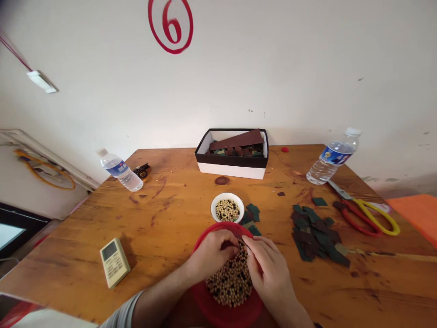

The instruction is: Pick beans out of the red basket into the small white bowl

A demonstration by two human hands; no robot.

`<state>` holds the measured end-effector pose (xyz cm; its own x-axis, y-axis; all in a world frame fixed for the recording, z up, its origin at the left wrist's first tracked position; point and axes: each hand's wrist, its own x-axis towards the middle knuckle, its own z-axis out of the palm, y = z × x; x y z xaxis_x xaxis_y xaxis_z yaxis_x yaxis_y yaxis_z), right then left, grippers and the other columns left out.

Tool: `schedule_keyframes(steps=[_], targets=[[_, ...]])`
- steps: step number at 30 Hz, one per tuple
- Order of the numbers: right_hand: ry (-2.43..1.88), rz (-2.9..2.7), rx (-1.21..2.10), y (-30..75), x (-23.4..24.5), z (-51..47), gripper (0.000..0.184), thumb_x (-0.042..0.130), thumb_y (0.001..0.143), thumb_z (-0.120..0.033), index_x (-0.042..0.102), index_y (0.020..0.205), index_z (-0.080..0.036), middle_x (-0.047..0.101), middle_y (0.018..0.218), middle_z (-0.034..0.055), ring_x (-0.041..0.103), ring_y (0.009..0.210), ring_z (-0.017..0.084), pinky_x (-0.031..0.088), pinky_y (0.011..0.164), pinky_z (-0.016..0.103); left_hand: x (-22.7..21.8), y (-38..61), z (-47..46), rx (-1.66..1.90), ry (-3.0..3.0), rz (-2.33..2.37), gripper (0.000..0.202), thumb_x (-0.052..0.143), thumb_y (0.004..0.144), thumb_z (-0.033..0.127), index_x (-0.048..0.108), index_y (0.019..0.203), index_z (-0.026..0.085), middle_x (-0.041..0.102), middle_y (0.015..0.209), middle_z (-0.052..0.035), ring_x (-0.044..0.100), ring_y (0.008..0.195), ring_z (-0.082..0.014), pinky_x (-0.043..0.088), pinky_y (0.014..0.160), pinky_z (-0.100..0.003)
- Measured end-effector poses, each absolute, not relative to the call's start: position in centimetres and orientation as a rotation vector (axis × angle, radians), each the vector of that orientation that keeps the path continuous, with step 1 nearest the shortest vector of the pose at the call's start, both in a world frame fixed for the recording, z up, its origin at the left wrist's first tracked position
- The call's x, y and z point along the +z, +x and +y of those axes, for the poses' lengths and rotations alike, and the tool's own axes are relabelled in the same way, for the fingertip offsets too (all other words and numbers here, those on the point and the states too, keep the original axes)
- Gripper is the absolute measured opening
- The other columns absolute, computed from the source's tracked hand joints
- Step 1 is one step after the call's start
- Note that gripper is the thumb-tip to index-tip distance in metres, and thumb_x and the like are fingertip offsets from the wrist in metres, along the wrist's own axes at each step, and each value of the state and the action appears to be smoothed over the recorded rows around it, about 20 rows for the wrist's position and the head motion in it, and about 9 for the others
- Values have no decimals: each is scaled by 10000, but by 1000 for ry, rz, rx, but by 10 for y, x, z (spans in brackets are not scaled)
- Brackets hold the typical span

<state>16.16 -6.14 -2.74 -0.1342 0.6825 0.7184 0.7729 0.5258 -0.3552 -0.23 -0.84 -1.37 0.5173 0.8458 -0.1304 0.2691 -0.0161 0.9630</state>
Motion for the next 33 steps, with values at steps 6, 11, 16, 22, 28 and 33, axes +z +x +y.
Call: schedule_keyframes(steps=[6,11,16,22,28,33], targets=[[-1051,-1966,-244,159,-24,-59,433,460,849,-41,569,1241,-188,709,837,44,666,778,163,570,762,321,-2,-3,1,499,606,713,334,734,610,339,484,768,185,524,604,45,394,385,-53,186,381,-182],[-1110,-1989,-255,158,-23,-56,376,437,870,-72,591,1197,-174,703,806,53,667,749,168,571,738,328,-4,1,-7,519,617,617,365,722,669,431,491,737,156,555,618,14,470,386,-68,241,339,-180],[-1108,-2002,-280,158,-21,-56,381,431,866,-68,586,1196,-178,693,752,33,653,668,152,570,725,339,-6,1,-7,542,615,637,357,715,682,423,488,739,154,548,605,17,471,381,-62,233,332,-174],[-1075,-2005,-286,157,-20,-56,386,435,859,-55,584,1193,-176,695,780,37,651,700,154,566,725,336,-4,1,-7,506,663,657,374,702,641,461,481,720,170,528,557,33,453,362,-66,230,320,-179],[-1127,-1917,-246,157,-22,-56,376,455,852,-80,616,1170,-197,694,767,32,649,688,158,566,729,331,9,0,11,753,909,882,373,665,686,491,470,704,174,477,559,68,382,344,-24,194,327,-178],[-1148,-1902,-223,159,-26,-57,344,455,869,-83,615,1151,-200,699,791,33,648,706,160,560,732,327,10,-3,21,669,769,855,464,723,629,541,432,689,184,428,517,80,347,361,-28,142,357,-191]])
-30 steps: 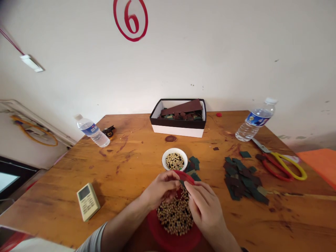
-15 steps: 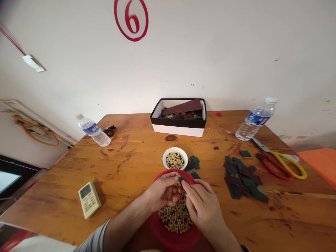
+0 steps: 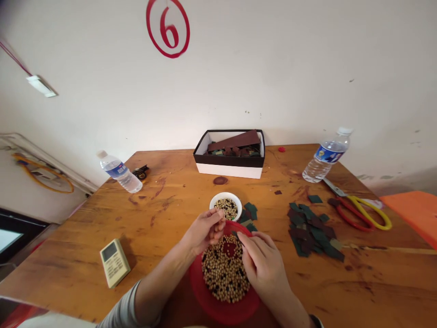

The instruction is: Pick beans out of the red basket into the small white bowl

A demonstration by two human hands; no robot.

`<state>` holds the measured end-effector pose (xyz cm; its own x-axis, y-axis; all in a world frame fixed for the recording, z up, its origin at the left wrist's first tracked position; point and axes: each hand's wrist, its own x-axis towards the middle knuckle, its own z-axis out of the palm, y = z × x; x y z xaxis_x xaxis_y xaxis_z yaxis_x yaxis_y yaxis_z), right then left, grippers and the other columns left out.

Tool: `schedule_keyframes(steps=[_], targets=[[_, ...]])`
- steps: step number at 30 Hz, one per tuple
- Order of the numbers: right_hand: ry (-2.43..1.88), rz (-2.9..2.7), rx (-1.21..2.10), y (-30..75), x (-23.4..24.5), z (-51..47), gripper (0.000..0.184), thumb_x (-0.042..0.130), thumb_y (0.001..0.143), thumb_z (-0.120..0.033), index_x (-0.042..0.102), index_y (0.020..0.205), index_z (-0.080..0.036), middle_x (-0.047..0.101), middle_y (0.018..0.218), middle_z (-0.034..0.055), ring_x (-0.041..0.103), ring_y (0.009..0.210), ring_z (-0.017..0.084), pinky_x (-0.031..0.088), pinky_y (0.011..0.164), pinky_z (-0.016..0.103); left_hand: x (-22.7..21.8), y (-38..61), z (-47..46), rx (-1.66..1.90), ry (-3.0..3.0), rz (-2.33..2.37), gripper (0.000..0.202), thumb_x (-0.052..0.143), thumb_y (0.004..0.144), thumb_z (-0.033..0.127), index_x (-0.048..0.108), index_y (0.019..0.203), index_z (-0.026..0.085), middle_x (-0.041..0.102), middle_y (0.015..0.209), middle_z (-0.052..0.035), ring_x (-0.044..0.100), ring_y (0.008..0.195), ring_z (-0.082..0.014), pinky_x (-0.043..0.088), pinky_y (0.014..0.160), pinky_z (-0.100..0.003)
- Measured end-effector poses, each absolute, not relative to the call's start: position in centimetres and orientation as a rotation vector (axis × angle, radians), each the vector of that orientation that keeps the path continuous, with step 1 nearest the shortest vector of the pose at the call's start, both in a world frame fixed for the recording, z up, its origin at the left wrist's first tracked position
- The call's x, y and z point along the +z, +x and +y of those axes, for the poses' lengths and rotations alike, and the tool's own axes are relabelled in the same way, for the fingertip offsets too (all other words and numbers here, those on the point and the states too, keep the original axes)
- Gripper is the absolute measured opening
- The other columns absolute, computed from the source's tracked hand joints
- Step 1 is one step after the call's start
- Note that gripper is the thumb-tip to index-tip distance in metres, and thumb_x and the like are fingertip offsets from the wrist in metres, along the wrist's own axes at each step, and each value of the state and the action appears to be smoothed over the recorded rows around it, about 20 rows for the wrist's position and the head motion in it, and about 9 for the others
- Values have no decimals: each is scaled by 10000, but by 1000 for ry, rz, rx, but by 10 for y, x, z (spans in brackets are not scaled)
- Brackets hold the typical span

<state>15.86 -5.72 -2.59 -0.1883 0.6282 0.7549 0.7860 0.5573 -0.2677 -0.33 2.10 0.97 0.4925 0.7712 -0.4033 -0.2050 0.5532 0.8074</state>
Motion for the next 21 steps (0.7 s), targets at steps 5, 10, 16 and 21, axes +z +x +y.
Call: schedule_keyframes(steps=[5,10,16,21], targets=[[-1148,-1885,-197,161,-28,-58,330,465,875,-80,603,1156,-184,690,776,32,648,739,171,550,740,332,4,-3,9,529,637,785,541,625,741,609,318,579,194,280,446,91,259,368,-32,108,398,-207],[-1098,-1916,-214,160,-25,-58,397,458,865,-58,579,1220,-191,689,830,43,647,781,169,551,751,331,3,-2,0,502,365,705,354,616,816,406,427,652,155,441,599,30,369,448,-50,172,424,-198],[-1013,-1952,-222,159,-20,-57,467,465,850,-29,551,1278,-197,682,857,49,635,799,166,552,758,333,-1,7,-8,552,250,753,360,560,865,383,452,624,139,418,560,30,340,433,-42,167,421,-187],[-1006,-1992,-227,157,-20,-55,426,463,848,-34,583,1225,-192,670,812,38,624,763,159,559,747,337,-3,14,-11,509,327,785,497,522,855,531,326,559,183,304,449,72,212,375,-38,113,408,-198]])
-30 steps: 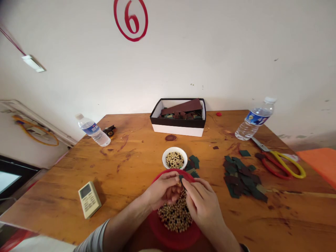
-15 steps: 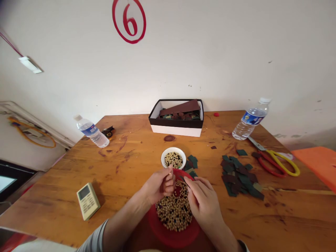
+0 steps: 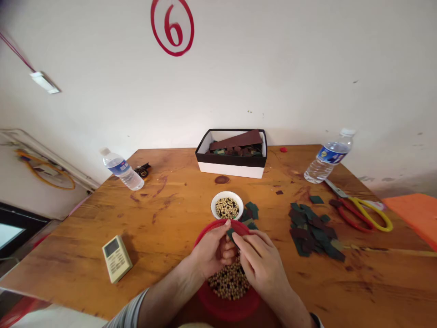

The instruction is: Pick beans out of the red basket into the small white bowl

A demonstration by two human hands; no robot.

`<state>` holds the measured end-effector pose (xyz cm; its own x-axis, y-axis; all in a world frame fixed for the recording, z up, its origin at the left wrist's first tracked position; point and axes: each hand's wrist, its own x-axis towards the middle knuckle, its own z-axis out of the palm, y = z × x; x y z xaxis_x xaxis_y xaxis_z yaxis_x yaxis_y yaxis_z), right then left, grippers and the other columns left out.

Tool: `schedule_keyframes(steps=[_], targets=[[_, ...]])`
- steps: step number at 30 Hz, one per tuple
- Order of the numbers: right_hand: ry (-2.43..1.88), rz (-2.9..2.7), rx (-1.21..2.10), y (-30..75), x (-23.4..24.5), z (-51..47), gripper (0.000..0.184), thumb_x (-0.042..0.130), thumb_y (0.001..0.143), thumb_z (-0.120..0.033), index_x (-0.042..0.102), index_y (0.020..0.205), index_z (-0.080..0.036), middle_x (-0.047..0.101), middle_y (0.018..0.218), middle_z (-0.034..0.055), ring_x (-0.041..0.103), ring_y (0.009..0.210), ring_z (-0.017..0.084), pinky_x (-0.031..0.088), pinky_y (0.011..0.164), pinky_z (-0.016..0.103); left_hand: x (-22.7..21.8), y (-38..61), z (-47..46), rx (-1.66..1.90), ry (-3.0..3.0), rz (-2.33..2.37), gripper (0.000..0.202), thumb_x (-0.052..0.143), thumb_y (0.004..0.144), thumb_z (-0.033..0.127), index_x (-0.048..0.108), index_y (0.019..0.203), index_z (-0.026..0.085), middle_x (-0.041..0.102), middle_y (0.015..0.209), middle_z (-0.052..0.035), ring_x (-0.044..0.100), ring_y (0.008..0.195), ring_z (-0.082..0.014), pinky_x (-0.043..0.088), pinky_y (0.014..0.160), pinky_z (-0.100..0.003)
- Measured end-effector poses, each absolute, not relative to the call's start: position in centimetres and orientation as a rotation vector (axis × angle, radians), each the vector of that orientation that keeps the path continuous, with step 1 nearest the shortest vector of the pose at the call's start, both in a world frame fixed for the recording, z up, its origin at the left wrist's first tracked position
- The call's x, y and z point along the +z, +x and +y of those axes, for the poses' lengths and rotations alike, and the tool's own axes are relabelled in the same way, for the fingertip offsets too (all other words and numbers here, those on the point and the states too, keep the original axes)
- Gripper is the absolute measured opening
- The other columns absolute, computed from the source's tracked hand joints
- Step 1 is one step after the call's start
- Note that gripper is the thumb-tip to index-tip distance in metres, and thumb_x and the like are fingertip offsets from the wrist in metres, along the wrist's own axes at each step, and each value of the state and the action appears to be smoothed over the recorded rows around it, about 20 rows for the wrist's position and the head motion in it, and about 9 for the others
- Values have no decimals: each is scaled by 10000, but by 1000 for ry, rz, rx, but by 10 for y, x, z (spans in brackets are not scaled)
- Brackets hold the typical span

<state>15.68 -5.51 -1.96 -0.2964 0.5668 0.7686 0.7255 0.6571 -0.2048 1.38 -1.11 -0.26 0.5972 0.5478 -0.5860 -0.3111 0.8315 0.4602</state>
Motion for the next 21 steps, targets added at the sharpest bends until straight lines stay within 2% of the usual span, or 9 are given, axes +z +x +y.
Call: schedule_keyframes(steps=[4,10,16,19,21], targets=[[-1021,-1994,-242,156,-20,-54,381,461,852,-43,599,1178,-182,668,803,42,622,754,163,561,736,340,-1,16,-13,478,363,748,499,527,836,546,283,578,196,251,440,91,144,379,-39,90,413,-200],[-1034,-1998,-273,155,-20,-56,354,457,845,-36,602,1139,-170,669,780,39,620,722,160,552,743,347,-1,19,-17,535,381,805,484,540,810,530,261,592,200,231,439,100,153,378,-34,97,412,-201],[-1025,-1992,-277,155,-19,-56,350,460,843,-37,603,1135,-168,678,786,43,626,720,160,552,738,347,-1,19,-18,639,534,843,541,651,627,631,311,630,210,257,440,114,180,374,-31,104,398,-197],[-1060,-1942,-280,155,-19,-55,350,460,848,-42,599,1139,-179,683,782,42,624,707,164,552,703,338,3,14,-4,772,784,924,464,576,715,609,345,658,211,291,482,105,218,387,-41,160,403,-199],[-1075,-1918,-267,156,-20,-55,339,459,855,-54,600,1135,-184,683,767,37,628,697,165,554,687,331,8,11,8,897,1065,1052,352,515,811,490,359,670,209,313,517,92,269,419,-55,240,441,-205]])
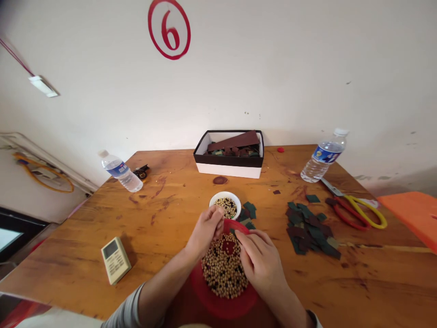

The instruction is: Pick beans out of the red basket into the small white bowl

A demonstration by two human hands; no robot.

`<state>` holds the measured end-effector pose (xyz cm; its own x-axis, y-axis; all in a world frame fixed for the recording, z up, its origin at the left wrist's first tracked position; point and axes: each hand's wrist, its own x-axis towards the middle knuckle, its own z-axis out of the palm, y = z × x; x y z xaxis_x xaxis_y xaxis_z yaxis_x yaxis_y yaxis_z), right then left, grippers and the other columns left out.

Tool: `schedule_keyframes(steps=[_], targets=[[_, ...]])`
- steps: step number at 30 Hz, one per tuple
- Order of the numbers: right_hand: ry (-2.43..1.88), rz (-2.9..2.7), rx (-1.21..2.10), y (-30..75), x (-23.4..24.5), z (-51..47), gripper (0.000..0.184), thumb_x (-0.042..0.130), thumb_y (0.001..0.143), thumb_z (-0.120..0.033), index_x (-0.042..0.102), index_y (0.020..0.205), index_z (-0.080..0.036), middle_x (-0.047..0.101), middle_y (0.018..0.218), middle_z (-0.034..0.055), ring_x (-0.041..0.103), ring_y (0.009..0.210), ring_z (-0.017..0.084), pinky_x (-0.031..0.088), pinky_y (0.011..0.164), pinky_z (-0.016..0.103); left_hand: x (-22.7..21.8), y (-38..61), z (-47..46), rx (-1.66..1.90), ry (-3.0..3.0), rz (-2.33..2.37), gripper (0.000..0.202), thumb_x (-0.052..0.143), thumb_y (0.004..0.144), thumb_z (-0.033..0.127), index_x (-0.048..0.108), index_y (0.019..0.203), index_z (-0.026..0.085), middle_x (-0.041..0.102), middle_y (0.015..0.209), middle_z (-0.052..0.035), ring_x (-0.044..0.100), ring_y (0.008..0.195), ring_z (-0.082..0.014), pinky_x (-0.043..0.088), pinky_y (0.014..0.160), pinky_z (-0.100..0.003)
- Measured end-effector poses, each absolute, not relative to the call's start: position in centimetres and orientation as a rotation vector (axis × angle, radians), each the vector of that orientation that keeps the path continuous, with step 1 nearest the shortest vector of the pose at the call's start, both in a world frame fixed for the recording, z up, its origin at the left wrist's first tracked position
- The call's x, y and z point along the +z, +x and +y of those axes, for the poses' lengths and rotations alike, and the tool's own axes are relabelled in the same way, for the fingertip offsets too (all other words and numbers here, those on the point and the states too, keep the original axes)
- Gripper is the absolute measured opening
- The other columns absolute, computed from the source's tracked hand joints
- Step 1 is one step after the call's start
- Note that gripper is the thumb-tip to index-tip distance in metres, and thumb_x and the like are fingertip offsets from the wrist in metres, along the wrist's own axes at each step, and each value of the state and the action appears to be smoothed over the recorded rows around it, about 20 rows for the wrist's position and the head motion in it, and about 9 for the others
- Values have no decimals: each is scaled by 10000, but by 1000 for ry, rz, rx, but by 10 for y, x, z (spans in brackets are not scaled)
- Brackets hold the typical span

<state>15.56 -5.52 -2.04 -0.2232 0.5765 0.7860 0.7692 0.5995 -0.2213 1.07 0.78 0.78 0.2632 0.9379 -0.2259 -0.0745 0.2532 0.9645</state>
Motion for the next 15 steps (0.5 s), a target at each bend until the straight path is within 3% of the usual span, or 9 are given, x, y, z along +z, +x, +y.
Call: schedule_keyframes(steps=[3,6,10,13,15], targets=[[-1119,-1887,-246,158,-24,-56,310,458,867,-79,605,1113,-197,696,780,35,648,713,171,558,681,325,13,7,14,906,1588,1265,82,534,823,257,497,853,190,448,593,61,444,552,-103,368,592,-234],[-1197,-1830,-227,161,-28,-57,256,447,879,-112,618,1047,-204,707,806,43,666,723,172,562,673,312,12,5,3,732,1922,1305,170,484,844,163,516,1008,191,571,700,17,551,664,-144,418,679,-263],[-1293,-1751,-183,164,-31,-58,193,450,888,-152,613,980,-199,711,822,49,679,720,163,562,671,277,2,2,-18,413,2179,1260,152,425,866,148,571,900,174,660,897,-82,615,814,-195,466,748,-303],[-1309,-1754,-142,164,-32,-59,175,457,890,-182,612,969,-205,711,816,44,680,711,163,562,676,272,-6,0,-22,536,2108,1222,231,490,822,129,576,1035,150,651,1053,-115,611,930,-213,473,830,-325],[-1290,-1785,-103,162,-32,-59,180,452,891,-190,612,970,-211,712,826,43,682,726,166,562,683,272,-8,-1,-21,703,1946,1087,294,530,781,105,579,1067,153,659,1039,-88,610,926,-187,473,826,-286]])
